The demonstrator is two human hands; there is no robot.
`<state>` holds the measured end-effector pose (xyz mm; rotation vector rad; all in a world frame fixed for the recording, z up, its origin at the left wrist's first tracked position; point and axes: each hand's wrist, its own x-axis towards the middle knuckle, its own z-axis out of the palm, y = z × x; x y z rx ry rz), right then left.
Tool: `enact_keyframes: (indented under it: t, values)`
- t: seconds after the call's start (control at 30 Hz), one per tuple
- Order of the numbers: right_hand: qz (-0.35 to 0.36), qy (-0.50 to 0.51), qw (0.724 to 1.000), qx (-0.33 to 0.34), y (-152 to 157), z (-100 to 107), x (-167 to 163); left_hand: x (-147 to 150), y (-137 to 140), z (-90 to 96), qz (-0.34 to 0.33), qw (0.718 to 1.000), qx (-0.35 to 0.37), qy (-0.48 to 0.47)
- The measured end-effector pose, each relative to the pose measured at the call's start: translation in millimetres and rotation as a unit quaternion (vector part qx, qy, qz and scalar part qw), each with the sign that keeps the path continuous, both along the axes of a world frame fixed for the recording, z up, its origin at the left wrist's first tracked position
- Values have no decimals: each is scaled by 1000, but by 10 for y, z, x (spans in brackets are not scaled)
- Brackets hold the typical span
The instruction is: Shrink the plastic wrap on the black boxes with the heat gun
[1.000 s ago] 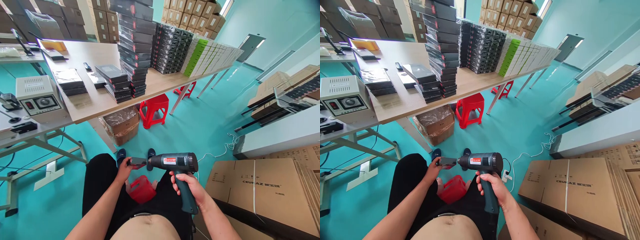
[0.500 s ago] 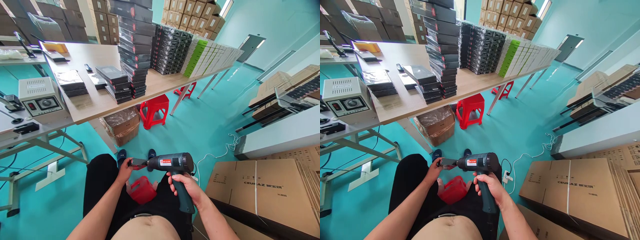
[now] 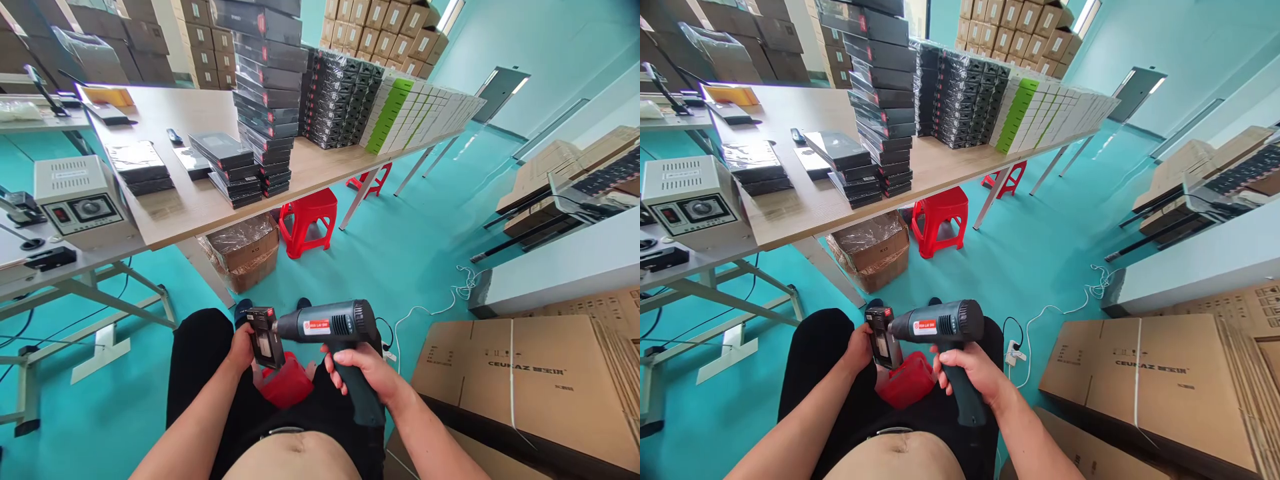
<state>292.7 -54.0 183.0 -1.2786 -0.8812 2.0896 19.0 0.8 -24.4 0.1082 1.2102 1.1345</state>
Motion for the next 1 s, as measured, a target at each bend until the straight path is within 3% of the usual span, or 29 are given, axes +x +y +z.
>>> enact_keyframes:
  t: [0.13,0.23,0.4,0.53,0.6,0.7,0.9,1.0]
  values:
    - [106,-8,994,-2,-185,48,49,-39,-2,74,-21,999,-6,-32]
    - [140,-14,990,-12,-292,10,129,-64,-28,192,-81,994,14,-75]
    - [55,-43,997,-32,-301,-203,265,-91,-75,425,-179,973,73,-128]
    - [-62,-24,997,-32,-208,-336,343,-60,-112,429,-240,964,57,-98]
    - [-108,2,993,-46,-164,-356,385,-4,-132,367,-238,968,54,-52]
    - [-144,28,987,-66,-120,-352,457,95,-153,285,-219,964,127,78]
    - [-148,35,985,-80,-95,-325,529,137,-124,318,-263,884,277,270]
    - [-134,37,988,-73,-94,-325,509,104,-110,331,-281,848,316,319]
